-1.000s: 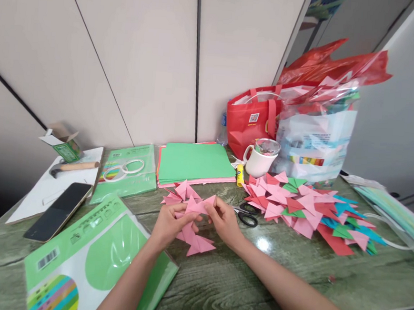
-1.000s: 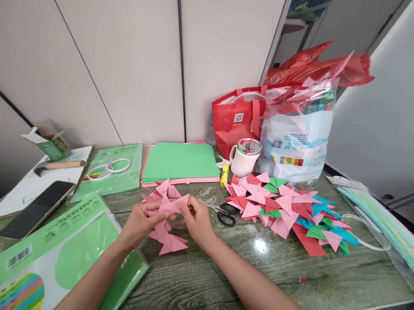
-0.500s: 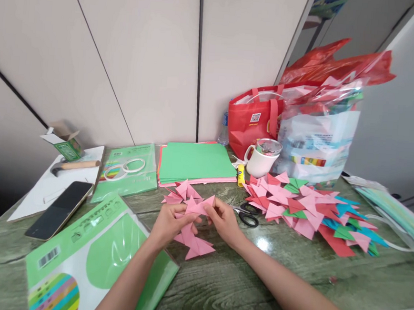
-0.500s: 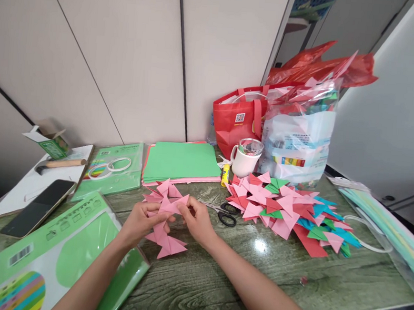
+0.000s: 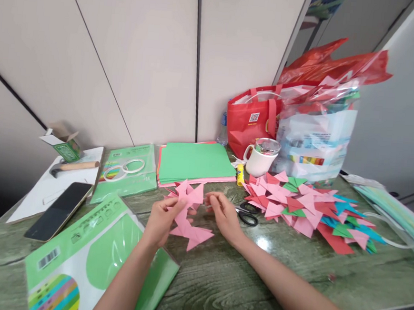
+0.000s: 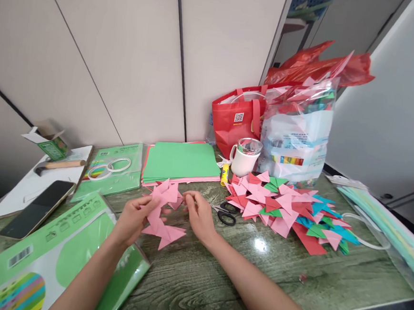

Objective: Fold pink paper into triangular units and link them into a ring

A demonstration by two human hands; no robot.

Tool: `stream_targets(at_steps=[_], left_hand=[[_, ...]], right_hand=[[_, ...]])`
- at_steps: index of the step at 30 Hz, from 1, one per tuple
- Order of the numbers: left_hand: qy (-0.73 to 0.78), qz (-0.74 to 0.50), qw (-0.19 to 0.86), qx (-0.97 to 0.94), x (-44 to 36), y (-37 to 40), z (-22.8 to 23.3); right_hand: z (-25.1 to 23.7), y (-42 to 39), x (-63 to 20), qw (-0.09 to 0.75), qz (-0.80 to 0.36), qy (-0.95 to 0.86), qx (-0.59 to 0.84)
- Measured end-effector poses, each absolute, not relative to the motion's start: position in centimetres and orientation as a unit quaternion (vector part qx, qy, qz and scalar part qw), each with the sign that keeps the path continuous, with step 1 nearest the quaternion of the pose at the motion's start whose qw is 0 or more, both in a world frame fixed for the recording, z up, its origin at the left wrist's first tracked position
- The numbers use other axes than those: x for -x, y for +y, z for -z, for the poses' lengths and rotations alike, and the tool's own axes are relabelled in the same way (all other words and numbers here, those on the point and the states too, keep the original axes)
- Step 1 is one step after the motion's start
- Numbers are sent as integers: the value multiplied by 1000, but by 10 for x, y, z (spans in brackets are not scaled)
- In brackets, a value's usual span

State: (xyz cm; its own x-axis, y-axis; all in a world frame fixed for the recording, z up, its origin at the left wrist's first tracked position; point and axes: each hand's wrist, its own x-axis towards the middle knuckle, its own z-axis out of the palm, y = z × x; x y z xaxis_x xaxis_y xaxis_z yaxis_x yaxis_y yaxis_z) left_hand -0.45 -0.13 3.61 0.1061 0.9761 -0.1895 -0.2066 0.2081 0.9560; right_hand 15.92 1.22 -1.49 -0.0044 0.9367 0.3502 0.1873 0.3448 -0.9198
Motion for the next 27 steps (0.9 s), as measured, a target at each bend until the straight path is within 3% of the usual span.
stream_targets(at_steps=[5,11,18,27], left_hand=[[474,-532,603,-359,14,5,-39],[478,-530,607,-350,16,6,-37],[468,-525,632,-324,16,7,-34],[529,-514,570,-362,17,7,-33]], right_hand=[[29,17,-162,442,-193,-776,407],[36,15,-162,339,-152,-844,387],[33,20,-163,436,-194,-779,407],[28,24,-164,540,-361,-602,464]])
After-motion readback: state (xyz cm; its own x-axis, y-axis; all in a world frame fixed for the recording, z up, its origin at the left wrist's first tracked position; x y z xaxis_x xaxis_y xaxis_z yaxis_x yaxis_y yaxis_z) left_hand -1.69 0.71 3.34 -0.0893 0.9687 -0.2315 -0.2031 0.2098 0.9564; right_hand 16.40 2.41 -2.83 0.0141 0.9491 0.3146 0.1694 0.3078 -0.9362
